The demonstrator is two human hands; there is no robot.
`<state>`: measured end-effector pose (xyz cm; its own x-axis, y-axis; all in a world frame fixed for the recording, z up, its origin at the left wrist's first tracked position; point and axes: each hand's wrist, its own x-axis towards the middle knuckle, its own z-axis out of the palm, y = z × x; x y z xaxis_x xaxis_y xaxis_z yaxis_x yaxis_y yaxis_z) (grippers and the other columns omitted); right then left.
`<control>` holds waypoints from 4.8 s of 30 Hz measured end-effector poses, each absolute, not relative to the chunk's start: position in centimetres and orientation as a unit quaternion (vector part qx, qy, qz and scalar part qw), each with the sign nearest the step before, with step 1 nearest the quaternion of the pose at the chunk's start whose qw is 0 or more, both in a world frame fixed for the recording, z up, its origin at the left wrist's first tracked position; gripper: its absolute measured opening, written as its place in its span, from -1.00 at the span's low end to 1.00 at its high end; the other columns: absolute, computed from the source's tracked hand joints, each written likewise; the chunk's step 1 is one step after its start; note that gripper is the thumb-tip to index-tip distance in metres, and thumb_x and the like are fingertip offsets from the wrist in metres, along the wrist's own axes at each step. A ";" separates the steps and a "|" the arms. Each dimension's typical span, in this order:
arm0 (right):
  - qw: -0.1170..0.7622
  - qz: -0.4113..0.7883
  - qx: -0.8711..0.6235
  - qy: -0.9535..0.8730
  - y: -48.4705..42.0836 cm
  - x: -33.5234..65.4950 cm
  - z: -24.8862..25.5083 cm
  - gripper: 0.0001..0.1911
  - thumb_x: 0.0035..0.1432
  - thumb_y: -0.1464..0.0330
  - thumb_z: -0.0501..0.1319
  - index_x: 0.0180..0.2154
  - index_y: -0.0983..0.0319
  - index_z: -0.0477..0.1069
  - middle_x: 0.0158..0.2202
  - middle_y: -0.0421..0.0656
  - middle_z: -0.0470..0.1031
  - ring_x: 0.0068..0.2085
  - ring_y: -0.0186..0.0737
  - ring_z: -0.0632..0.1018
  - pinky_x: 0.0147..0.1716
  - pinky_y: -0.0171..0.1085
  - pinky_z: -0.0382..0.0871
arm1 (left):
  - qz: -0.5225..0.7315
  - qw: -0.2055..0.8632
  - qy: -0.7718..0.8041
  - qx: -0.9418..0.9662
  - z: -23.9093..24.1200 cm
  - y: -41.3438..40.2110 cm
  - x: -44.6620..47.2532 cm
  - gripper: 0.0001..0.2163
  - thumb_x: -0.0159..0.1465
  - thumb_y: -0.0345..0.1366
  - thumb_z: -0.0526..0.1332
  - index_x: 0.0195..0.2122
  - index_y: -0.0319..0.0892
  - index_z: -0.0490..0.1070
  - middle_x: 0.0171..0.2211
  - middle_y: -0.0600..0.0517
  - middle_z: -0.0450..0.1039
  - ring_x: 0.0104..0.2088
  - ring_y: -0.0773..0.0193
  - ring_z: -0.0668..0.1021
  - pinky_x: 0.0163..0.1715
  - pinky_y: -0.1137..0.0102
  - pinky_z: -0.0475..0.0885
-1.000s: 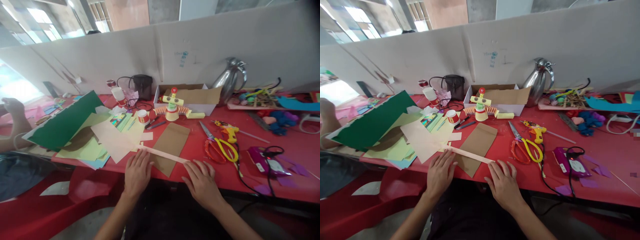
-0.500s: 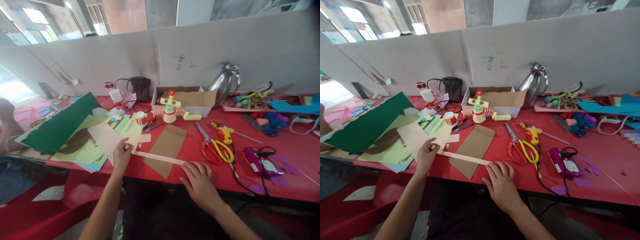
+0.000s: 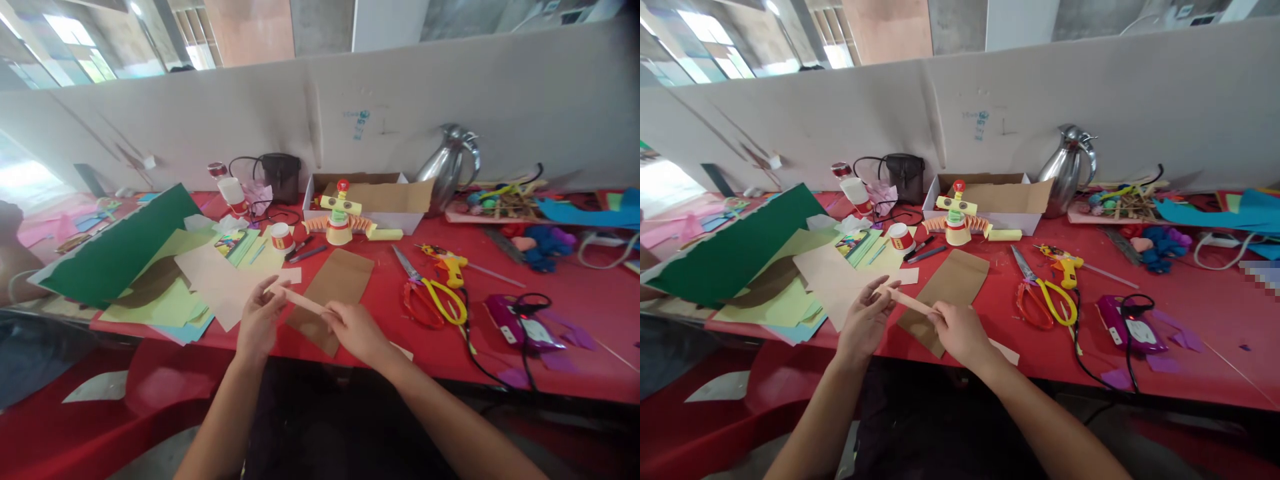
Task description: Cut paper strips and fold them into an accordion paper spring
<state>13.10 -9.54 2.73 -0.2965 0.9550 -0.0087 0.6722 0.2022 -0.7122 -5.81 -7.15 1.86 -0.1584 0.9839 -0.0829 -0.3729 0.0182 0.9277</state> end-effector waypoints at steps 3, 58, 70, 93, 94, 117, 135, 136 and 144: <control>0.260 0.374 -0.535 -0.712 -9.4 13.4 2.7 -0.68 0.32 0.23 0.05 -0.45 0.19 0.38 -0.53 -0.26 0.49 -0.48 -0.32 0.45 -0.46 -0.35 0.13 | 0.536 0.629 0.457 0.329 1.9 -8.1 -4.3 -0.65 -0.13 -0.35 0.47 -0.28 -0.22 0.52 -0.41 -0.02 0.56 -0.44 0.32 0.54 -0.40 0.44 0.41; 0.183 0.052 -0.648 -0.738 -4.7 17.1 1.1 -0.71 0.34 0.26 -0.01 0.00 0.09 0.38 -0.22 -0.10 0.58 -0.28 -0.13 0.58 -0.36 -0.27 0.30 | 0.127 0.093 0.658 0.737 1.9 3.4 -17.5 -0.80 0.00 -0.33 0.19 -0.32 -0.06 0.45 -0.42 -0.01 0.49 -0.20 0.02 0.43 -0.22 0.25 0.18; 0.233 -0.062 -0.648 -0.723 -4.9 17.9 -1.0 -0.70 0.22 0.29 0.17 -0.02 0.06 0.48 0.18 0.02 0.26 0.17 0.21 0.22 -0.03 0.16 0.19 | 0.131 0.095 0.638 0.753 2.0 3.2 -17.3 -0.86 0.00 -0.37 0.18 -0.40 -0.08 0.45 -0.36 -0.03 0.51 -0.22 0.05 0.46 -0.22 0.27 0.24; 0.326 -0.111 -0.616 -0.708 -4.4 21.0 0.7 -0.61 0.24 0.45 0.10 0.07 0.09 0.43 0.15 -0.01 0.36 0.22 0.15 0.22 0.12 0.17 0.05 | 0.174 0.153 0.490 0.841 6.6 -7.0 -9.5 -0.78 0.35 -0.37 -0.03 -0.23 -0.11 0.42 -0.25 0.00 0.51 -0.25 0.20 0.53 -0.23 0.36 0.33; 0.334 -0.112 -0.609 -0.711 -4.6 20.9 0.8 -0.58 0.23 0.42 0.13 0.11 0.08 0.39 0.24 -0.01 0.25 0.26 0.20 0.15 0.12 0.20 0.04 | 0.174 0.155 0.492 0.839 6.3 -7.1 -9.1 -0.78 0.34 -0.38 -0.03 -0.24 -0.12 0.42 -0.26 0.00 0.51 -0.25 0.20 0.52 -0.24 0.36 0.33; 0.440 0.550 -0.527 -0.475 -8.3 22.1 -1.7 -0.71 0.03 0.14 0.30 -0.38 0.21 0.34 -0.51 -0.27 0.41 -0.56 -0.33 0.48 -0.64 -0.40 0.16 | 0.204 0.207 0.591 0.752 5.1 -5.3 -16.7 -0.87 0.14 -0.17 0.25 -0.36 -0.09 0.50 -0.38 0.07 0.54 -0.36 0.21 0.53 -0.33 0.40 0.35; 0.526 0.610 -0.448 -0.389 -8.6 19.5 -1.4 -0.72 -0.03 0.21 0.39 -0.35 0.23 0.42 -0.56 -0.31 0.37 -0.61 -0.46 0.37 -0.68 -0.45 0.09 | 0.404 0.175 0.531 0.724 1.7 -8.3 -3.3 -0.51 0.19 -0.10 0.26 0.14 -0.04 0.29 0.10 -0.13 0.36 0.01 0.02 0.43 -0.03 0.11 0.35; 0.519 0.608 -0.449 -0.399 -8.7 19.6 -1.4 -0.72 -0.02 0.20 0.38 -0.35 0.23 0.42 -0.57 -0.31 0.37 -0.61 -0.45 0.36 -0.68 -0.44 0.09 | 0.360 0.124 0.508 0.772 2.1 -8.3 -2.9 -0.49 0.15 -0.14 0.30 0.14 -0.02 0.30 0.13 -0.12 0.34 0.10 -0.04 0.37 0.06 0.05 0.27; 0.491 0.584 -0.471 -0.443 -9.6 20.6 -1.7 -0.72 0.03 0.16 0.33 -0.30 0.22 0.44 -0.61 -0.31 0.38 -0.62 -0.41 0.38 -0.66 -0.42 0.12 | 0.197 0.023 0.414 0.889 2.3 -8.9 0.1 -0.51 0.10 -0.54 0.13 0.06 -0.06 0.34 0.00 -0.10 0.44 0.14 -0.04 0.37 0.24 -0.11 -0.17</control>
